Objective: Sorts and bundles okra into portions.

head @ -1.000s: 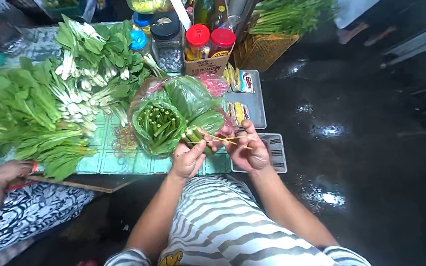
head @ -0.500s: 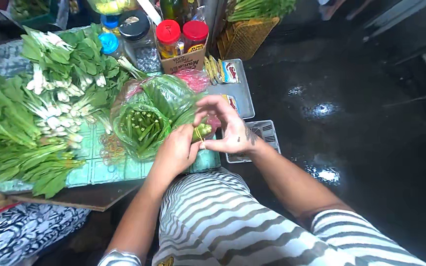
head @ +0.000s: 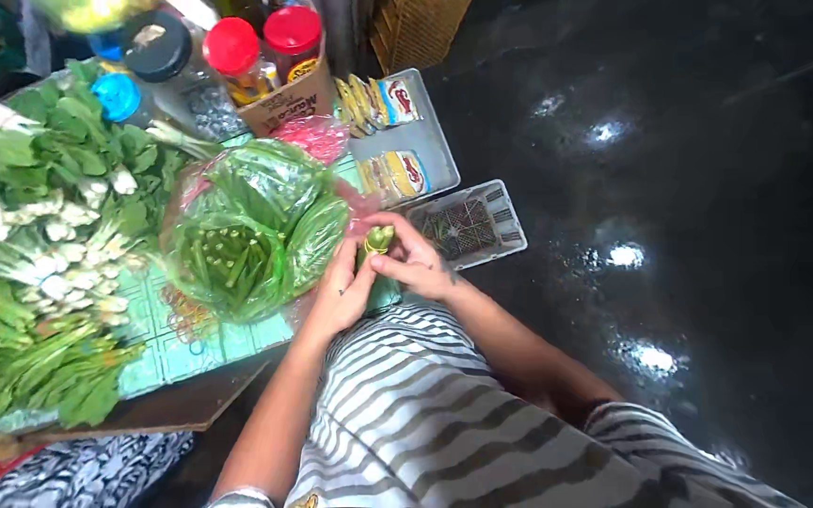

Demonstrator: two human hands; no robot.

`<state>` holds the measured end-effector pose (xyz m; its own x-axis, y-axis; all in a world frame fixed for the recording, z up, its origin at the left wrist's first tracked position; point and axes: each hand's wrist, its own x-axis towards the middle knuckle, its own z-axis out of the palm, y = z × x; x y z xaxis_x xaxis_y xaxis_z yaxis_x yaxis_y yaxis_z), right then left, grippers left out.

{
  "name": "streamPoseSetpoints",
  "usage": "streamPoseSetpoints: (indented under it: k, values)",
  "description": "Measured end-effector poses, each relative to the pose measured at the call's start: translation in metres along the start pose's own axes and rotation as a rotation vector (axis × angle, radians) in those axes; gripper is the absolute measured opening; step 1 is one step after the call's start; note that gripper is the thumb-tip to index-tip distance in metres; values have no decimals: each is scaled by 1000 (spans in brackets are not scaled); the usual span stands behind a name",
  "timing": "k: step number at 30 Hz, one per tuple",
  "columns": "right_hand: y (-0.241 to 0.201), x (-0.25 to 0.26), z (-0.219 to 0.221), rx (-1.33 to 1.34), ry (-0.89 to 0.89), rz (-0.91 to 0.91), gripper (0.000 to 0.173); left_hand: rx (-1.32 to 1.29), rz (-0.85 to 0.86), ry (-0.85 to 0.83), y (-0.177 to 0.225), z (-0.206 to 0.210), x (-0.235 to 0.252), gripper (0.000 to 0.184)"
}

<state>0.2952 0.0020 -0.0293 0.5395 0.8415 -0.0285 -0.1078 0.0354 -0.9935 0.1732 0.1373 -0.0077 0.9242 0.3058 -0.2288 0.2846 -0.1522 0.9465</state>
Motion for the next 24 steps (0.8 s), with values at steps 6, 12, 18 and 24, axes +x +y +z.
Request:
streamPoseSetpoints:
  k: [6,12,18,24]
  values:
    - [117,-45,-76,602,309,593,32,419,-250,-245,-25,52,18,75]
    - [242,-84,-179,122,770,1112,55,384,-385,-399,-43,58,9,71]
    - [256,-68,-225,17,917,1121,55,349,-441,-375,-48,44,-17,63]
    - [246,-67,-207,-105,639,1142,46,249,-476,-272,-61,18,-47,56]
